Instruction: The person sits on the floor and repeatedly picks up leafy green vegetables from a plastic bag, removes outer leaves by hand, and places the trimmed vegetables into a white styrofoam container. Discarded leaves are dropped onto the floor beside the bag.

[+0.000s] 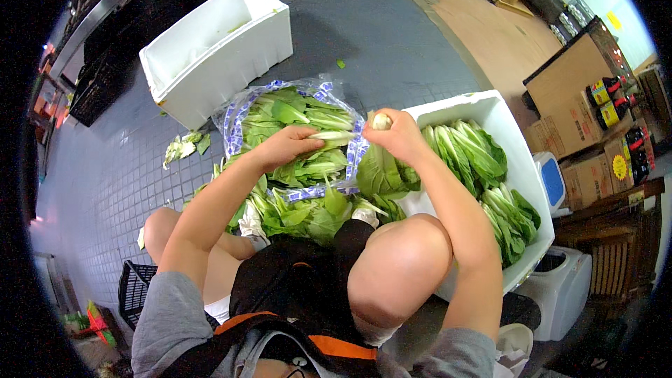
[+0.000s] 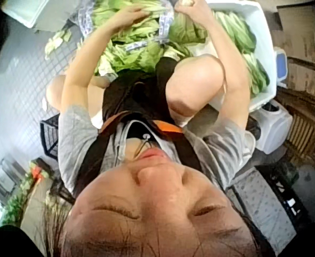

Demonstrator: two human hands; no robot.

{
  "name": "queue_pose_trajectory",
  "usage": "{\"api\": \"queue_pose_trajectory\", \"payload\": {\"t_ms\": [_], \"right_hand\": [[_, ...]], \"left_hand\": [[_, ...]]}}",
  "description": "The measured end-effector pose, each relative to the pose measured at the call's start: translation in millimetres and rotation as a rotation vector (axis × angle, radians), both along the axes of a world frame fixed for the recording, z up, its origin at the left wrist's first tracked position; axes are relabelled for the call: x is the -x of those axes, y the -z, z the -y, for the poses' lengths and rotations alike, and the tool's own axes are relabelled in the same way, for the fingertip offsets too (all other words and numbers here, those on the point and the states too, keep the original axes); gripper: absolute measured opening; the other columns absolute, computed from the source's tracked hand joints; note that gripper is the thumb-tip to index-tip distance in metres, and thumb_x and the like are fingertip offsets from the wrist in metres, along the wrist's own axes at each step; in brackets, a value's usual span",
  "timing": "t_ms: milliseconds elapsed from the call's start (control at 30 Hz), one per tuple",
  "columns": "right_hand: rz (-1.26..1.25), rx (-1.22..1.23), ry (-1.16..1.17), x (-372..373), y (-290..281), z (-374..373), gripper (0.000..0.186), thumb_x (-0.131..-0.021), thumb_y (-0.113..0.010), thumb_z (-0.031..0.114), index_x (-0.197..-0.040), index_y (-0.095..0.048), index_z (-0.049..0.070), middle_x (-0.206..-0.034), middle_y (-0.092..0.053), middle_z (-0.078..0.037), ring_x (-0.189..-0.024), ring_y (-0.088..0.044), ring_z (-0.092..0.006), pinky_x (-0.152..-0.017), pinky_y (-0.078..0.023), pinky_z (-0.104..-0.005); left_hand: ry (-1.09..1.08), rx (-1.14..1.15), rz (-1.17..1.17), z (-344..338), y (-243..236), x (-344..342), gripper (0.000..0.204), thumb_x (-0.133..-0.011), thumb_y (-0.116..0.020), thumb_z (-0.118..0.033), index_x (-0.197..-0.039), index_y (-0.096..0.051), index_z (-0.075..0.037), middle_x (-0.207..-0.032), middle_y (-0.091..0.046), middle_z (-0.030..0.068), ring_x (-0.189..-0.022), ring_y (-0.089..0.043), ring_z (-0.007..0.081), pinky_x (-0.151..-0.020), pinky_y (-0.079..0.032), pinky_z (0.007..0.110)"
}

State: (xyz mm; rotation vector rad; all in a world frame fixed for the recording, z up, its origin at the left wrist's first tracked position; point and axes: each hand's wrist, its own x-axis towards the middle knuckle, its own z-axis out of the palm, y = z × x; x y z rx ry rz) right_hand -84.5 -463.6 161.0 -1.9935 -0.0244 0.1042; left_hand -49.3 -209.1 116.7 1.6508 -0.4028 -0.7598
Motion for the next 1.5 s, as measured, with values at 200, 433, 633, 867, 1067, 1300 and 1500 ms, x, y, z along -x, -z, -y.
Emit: {"api": "queue_pose_trajectory", "payload": {"t_ms": [200, 433, 633, 867, 1067, 1300, 1500], "right_hand": [[-0.126, -0.258, -0.014, 3, -1, 16, 0.051, -0.071, -0.077, 0.027, -0.111, -0.055, 0.003, -0.095, -0.059, -0.005, -0.085, -0.052, -0.012, -0.078, -0.042, -0.0258], [-0.298, -0.551, 0.112, -2, 9, 3, 0.068, -0.073, -0.07, 0.045, -0.121, -0.043, 0.005, -0.111, -0.048, -0.011, -0.103, -0.045, -0.0183, -0.087, -0.039, -0.0317], [0.015, -0.605, 0.059, -6, 17, 13, 0.056, -0.075, -0.07, 0.042, -0.11, -0.051, 0.003, -0.099, -0.054, -0.006, -0.092, -0.05, -0.0148, -0.083, -0.041, -0.0292], [0.146, -0.456, 0.108, 4, 26, 15, 0.074, -0.079, -0.062, 0.05, -0.13, -0.039, 0.001, -0.119, -0.05, -0.011, -0.113, -0.044, -0.0196, -0.099, -0.031, -0.0304], [-0.007, -0.725, 0.007, 10, 12, 37, 0.061, -0.088, -0.053, 0.038, -0.135, -0.03, 0.007, -0.117, -0.05, -0.012, -0.107, -0.048, -0.0198, -0.091, -0.041, -0.0327], [0.165, -1.027, 0.102, 24, -32, 112, 0.052, -0.08, -0.049, 0.02, -0.128, -0.037, 0.004, -0.103, -0.057, -0.017, -0.096, -0.057, -0.0266, -0.087, -0.046, -0.0405], [0.34, -0.398, 0.612, 76, -99, 265, 0.048, -0.08, -0.051, 0.021, -0.121, -0.041, -0.002, -0.095, -0.059, -0.013, -0.09, -0.059, -0.0247, -0.08, -0.049, -0.0396]], "left_hand": [[-0.25, 0.178, -0.119, -16, -1, -14, 0.04, -0.084, -0.062, -0.02, -0.118, -0.048, -0.003, -0.086, -0.056, 0.0001, -0.073, -0.05, 0.0077, -0.066, -0.043, 0.022], [-0.18, 0.289, -0.076, 71, 5, 35, 0.067, -0.074, -0.072, -0.012, -0.128, -0.035, 0.0, -0.117, -0.053, 0.0108, -0.107, -0.05, 0.02, -0.093, -0.04, 0.034], [-0.22, 0.298, 0.089, 98, 11, 43, 0.068, -0.075, -0.07, -0.009, -0.131, -0.033, 0.0, -0.114, -0.054, 0.0104, -0.104, -0.051, 0.0196, -0.091, -0.041, 0.031], [-0.554, 0.101, 0.562, 120, -1, 45, 0.051, -0.08, -0.058, -0.006, -0.128, -0.04, -0.005, -0.098, -0.061, 0.0204, -0.086, -0.06, 0.036, -0.075, -0.047, 0.038], [-0.238, -0.074, 0.768, 176, -28, 69, 0.088, -0.072, -0.062, -0.007, -0.139, -0.006, 0.002, -0.133, -0.026, 0.0293, -0.124, -0.027, 0.0445, -0.104, -0.023, 0.044], [0.074, 0.172, 0.601, 129, -61, 61, 0.072, -0.074, -0.068, -0.015, -0.134, -0.03, -0.003, -0.141, -0.026, 0.0212, -0.133, -0.022, 0.0324, -0.108, -0.02, 0.039], [-0.087, -0.173, 0.416, 13, -17, -39, 0.056, -0.076, -0.064, -0.005, -0.127, -0.041, -0.009, -0.127, -0.045, 0.0079, -0.114, -0.047, 0.0223, -0.091, -0.042, 0.036]]}}
